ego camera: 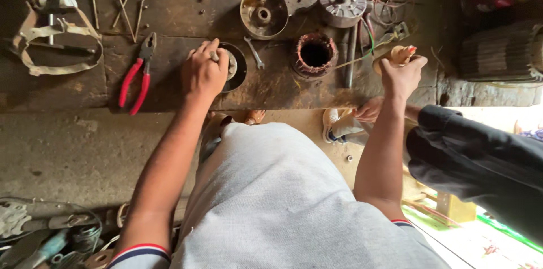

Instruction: The person disassembles a small motor housing using pliers and a wrench, then inserts a rotor into a stator and aligns the housing halves. The person handles motor components, pliers, and a wrench on a cluttered workbench.

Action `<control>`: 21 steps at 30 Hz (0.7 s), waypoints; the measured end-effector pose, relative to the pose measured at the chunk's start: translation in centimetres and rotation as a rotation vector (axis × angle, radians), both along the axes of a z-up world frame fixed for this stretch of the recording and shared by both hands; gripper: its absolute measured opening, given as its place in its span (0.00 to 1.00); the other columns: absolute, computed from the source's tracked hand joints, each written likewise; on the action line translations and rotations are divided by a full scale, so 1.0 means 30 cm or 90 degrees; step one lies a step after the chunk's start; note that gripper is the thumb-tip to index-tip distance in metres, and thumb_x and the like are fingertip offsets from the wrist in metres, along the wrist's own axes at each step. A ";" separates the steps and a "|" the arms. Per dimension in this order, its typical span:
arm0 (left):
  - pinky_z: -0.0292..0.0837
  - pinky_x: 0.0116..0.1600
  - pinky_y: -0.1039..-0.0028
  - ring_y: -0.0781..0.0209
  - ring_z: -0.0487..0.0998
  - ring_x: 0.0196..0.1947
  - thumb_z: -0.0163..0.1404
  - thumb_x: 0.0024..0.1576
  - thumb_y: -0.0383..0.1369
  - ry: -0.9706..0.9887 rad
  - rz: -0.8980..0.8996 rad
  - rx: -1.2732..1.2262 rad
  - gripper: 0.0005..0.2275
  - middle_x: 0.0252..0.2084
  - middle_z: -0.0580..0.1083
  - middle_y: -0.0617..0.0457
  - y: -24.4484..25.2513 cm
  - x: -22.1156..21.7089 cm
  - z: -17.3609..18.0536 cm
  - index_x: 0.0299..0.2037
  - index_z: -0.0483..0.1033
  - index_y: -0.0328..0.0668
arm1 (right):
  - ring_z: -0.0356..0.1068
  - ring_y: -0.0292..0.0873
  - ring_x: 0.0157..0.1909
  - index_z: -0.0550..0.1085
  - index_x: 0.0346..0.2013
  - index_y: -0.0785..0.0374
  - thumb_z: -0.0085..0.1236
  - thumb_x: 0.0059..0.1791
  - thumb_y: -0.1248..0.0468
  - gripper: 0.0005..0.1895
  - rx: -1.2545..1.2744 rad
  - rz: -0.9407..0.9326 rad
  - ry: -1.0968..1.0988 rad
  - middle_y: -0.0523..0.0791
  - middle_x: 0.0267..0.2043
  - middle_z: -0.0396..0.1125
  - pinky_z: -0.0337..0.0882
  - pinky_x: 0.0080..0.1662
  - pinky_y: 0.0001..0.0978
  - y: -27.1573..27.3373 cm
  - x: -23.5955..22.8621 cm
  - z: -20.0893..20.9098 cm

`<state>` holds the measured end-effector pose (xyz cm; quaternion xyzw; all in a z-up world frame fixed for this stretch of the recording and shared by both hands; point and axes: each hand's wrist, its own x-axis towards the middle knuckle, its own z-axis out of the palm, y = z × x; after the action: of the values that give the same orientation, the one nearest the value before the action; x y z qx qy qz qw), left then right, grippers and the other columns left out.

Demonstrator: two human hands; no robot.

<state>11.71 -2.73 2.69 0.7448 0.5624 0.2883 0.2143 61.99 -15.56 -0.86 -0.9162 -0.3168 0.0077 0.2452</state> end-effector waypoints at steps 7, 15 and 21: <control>0.71 0.60 0.55 0.37 0.77 0.57 0.48 0.57 0.57 0.004 -0.042 -0.336 0.36 0.56 0.76 0.38 0.026 -0.051 0.038 0.73 0.60 0.47 | 0.71 0.66 0.52 0.61 0.56 0.74 0.81 0.39 0.36 0.55 -0.139 0.069 -0.031 0.61 0.51 0.68 0.71 0.53 0.48 -0.077 -0.022 0.002; 0.46 0.75 0.53 0.34 0.47 0.76 0.68 0.37 0.59 -0.063 -0.229 -0.127 0.64 0.77 0.45 0.30 -0.005 -0.223 -0.167 0.76 0.37 0.34 | 0.78 0.40 0.54 0.71 0.57 0.55 0.55 0.58 0.63 0.13 0.154 0.253 0.117 0.45 0.56 0.74 0.76 0.51 0.28 0.029 -0.641 0.370; 0.49 0.76 0.50 0.39 0.55 0.75 0.71 0.42 0.55 -0.089 -0.239 0.006 0.56 0.74 0.56 0.38 -0.024 -0.199 -0.245 0.75 0.47 0.41 | 0.68 0.45 0.63 0.61 0.68 0.63 0.60 0.53 0.72 0.30 0.134 0.730 0.352 0.54 0.63 0.66 0.70 0.60 0.36 0.313 -1.193 0.323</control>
<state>5.74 -3.45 -4.65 0.8158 0.3959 0.2966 0.2996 26.19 -6.16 8.84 -0.5367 -0.6804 0.3422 0.3632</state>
